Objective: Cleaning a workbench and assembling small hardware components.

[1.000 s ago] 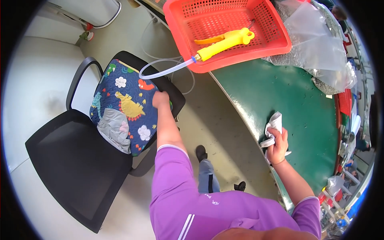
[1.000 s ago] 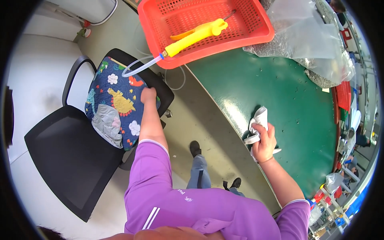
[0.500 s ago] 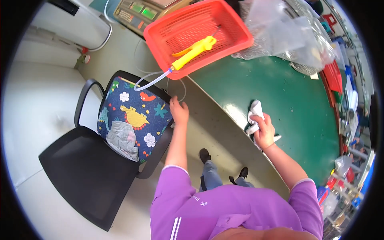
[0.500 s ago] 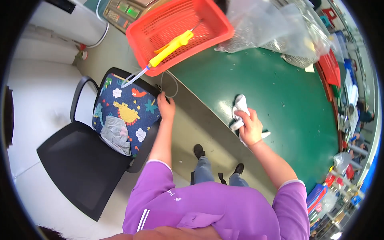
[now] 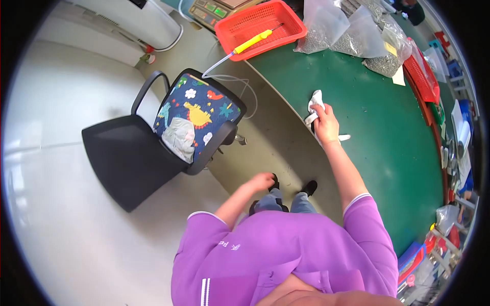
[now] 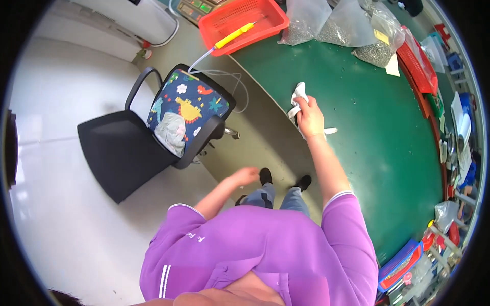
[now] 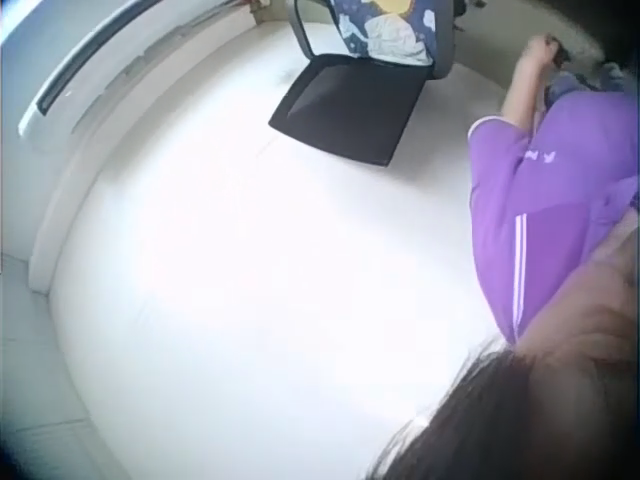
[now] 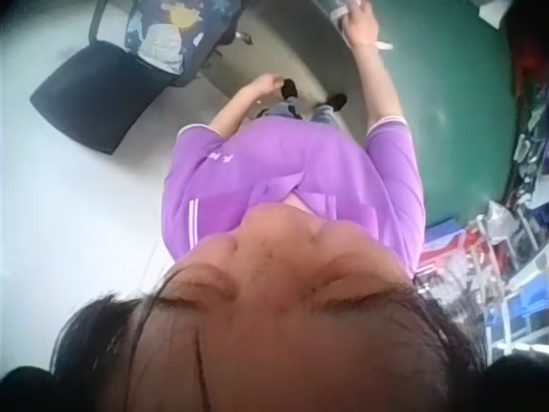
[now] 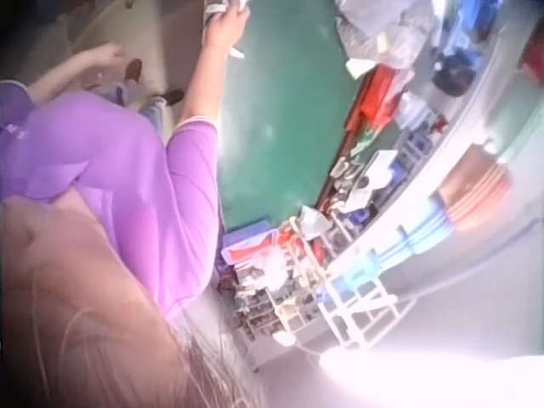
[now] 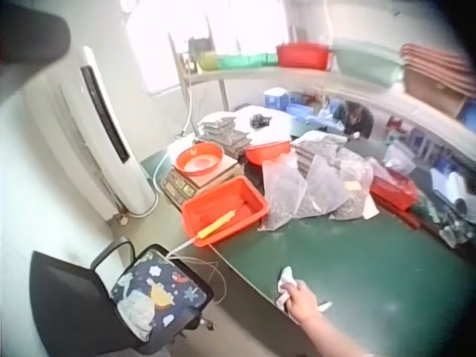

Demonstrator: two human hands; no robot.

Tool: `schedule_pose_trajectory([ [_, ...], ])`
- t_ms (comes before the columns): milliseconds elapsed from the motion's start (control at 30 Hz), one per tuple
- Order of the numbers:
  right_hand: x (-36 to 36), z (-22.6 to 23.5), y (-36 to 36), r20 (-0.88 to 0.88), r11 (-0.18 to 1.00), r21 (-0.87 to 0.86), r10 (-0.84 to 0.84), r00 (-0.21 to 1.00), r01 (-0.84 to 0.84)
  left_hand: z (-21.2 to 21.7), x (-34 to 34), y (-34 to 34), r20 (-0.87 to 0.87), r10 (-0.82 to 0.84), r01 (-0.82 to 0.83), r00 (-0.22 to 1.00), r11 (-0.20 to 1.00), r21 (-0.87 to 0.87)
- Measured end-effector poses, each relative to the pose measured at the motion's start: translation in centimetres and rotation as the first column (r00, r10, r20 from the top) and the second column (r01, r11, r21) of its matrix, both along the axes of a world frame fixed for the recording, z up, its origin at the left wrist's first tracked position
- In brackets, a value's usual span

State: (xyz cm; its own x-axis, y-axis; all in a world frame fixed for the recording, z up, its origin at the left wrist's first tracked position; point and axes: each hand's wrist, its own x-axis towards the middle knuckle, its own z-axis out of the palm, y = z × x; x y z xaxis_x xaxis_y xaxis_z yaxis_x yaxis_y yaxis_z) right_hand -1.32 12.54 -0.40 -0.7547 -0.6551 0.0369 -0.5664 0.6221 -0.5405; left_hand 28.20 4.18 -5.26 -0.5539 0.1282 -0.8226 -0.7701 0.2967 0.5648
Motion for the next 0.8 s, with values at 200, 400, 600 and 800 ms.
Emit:
schedule_pose_trajectory([
  [200, 0.7, 0.5, 0.5, 0.036, 0.999, -0.041, 0.030, 0.999, -0.028, 5.2, 9.0, -8.3, -0.198, 0.964, -0.984, 0.175, 0.180, 0.007],
  [400, 0.9, 0.7, 0.2, 0.002, 1.000, -0.012, 0.026, 1.000, -0.026, 7.2, 14.2, -13.4, -0.174, 0.791, -0.793, -0.587, -0.518, 0.320],
  [600, 1.3, 1.5, -0.4, 0.016, 0.998, 0.056, 0.007, 1.000, -0.008, -2.5, 14.9, -26.4, 0.030, 0.631, -0.557, -0.775, -0.704, 0.440],
  [800, 0.7, -0.2, -0.8, -0.005, 0.991, 0.127, 0.041, 0.999, -0.040, -17.3, 15.5, -39.0, -0.041, 0.397, -0.392, -0.917, -0.879, 0.269],
])
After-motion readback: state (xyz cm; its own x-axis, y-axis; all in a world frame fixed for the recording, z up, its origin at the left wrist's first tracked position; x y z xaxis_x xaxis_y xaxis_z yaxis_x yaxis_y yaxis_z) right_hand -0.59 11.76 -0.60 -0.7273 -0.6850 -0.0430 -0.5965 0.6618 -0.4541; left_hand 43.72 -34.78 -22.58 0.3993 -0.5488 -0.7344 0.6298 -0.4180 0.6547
